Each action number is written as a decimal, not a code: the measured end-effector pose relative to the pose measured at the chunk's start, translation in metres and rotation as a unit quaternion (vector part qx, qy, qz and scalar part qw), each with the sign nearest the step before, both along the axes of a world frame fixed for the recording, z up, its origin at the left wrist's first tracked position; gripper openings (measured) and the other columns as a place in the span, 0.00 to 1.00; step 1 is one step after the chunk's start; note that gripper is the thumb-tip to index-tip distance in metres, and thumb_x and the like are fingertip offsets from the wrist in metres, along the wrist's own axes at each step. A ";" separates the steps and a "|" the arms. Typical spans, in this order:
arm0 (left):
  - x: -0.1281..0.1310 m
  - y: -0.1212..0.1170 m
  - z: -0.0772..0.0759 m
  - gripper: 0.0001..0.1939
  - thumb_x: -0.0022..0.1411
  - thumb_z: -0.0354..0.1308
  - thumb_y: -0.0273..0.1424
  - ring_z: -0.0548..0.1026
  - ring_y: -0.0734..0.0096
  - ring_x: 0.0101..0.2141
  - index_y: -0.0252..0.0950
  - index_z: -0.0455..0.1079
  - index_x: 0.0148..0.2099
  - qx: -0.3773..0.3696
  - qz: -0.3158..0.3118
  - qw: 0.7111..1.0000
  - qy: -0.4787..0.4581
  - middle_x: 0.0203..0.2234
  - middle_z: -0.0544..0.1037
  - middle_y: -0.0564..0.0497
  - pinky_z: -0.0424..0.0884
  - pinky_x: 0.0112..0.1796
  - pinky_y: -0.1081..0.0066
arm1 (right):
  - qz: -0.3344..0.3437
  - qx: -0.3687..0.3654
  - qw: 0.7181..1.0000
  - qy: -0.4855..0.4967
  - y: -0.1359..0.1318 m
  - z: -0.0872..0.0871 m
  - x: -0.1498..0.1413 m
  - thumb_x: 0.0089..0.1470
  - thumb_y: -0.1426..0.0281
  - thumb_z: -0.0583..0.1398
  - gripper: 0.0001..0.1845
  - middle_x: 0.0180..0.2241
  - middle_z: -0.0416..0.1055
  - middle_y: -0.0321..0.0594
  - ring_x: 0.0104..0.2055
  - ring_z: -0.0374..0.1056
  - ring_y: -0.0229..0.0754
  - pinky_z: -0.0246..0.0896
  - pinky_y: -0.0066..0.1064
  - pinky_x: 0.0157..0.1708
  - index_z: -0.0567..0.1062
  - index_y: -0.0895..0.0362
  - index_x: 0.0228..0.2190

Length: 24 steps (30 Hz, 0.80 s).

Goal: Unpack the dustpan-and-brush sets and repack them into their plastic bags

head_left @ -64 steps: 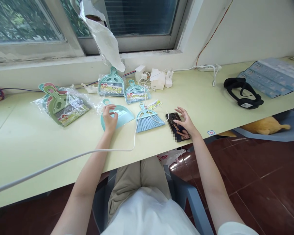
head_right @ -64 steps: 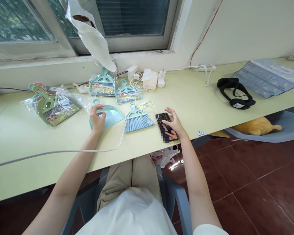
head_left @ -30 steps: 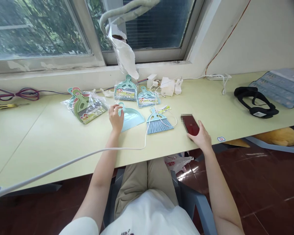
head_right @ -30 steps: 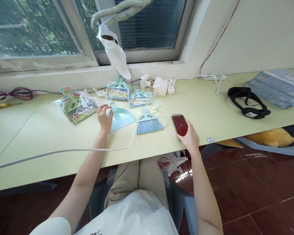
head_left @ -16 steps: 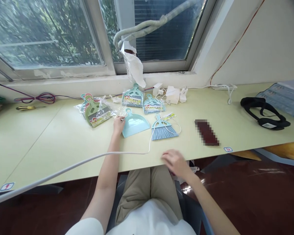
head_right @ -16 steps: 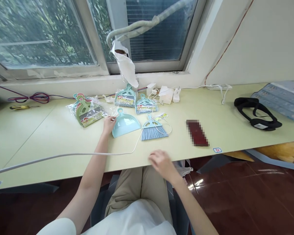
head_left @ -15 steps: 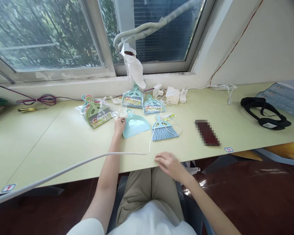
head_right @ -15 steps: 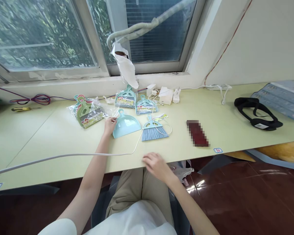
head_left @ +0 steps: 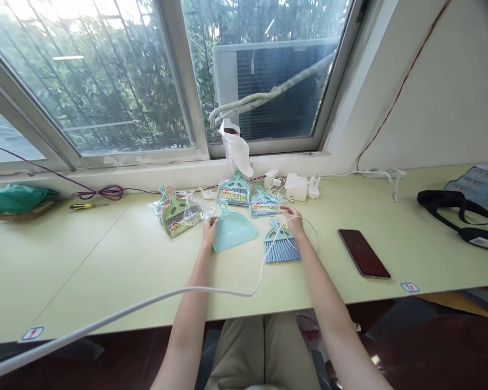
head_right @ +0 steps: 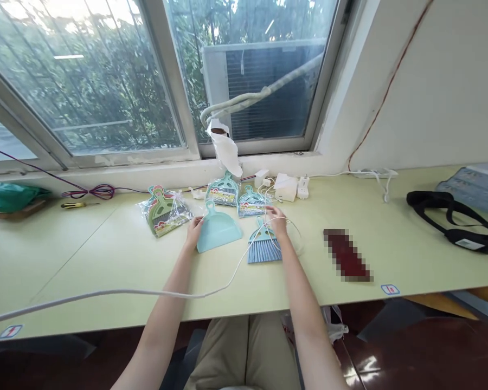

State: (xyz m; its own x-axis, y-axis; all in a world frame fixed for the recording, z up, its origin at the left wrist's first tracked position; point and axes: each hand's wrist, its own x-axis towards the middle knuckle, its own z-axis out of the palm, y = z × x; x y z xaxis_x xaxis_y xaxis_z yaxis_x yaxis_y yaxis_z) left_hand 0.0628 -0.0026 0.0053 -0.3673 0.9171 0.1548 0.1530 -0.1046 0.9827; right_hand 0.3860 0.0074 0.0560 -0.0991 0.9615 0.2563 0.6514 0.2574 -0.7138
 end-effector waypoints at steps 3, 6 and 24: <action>0.001 0.003 -0.001 0.20 0.52 0.61 0.44 0.74 0.60 0.43 0.34 0.73 0.41 -0.004 -0.013 0.999 -0.034 0.38 0.78 0.44 0.67 0.46 0.64 | -0.042 -0.070 0.997 0.014 0.006 -0.015 0.032 0.58 0.59 0.53 0.20 0.45 0.76 0.45 0.45 0.71 0.45 0.65 0.35 0.46 0.75 0.56 0.46; 0.005 0.001 -0.001 0.20 0.51 0.63 0.44 0.73 0.57 0.47 0.36 0.76 0.41 -0.035 -0.057 0.994 -0.081 0.41 0.79 0.45 0.66 0.49 0.62 | 0.007 -0.104 0.992 -0.075 0.002 -0.026 0.039 0.53 0.56 0.59 0.16 0.42 0.77 0.38 0.43 0.72 0.44 0.65 0.34 0.45 0.79 0.51 0.38; 0.011 -0.001 0.003 0.13 0.54 0.61 0.40 0.71 0.56 0.49 0.36 0.76 0.37 -0.062 -0.039 0.996 -0.051 0.40 0.79 0.46 0.64 0.51 0.63 | -0.207 -0.058 0.964 -0.154 0.000 0.011 0.031 0.59 0.62 0.53 0.16 0.36 0.76 0.48 0.40 0.73 0.50 0.64 0.36 0.37 0.77 0.55 0.40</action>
State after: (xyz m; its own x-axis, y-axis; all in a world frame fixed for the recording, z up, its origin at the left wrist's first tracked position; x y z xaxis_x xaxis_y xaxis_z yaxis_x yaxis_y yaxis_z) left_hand 0.0739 -0.0035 0.0085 -0.3013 0.9535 0.0030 0.0469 0.0117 0.9988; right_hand 0.4171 0.0074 0.0666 0.2449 0.9556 0.1641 0.8671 -0.1401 -0.4780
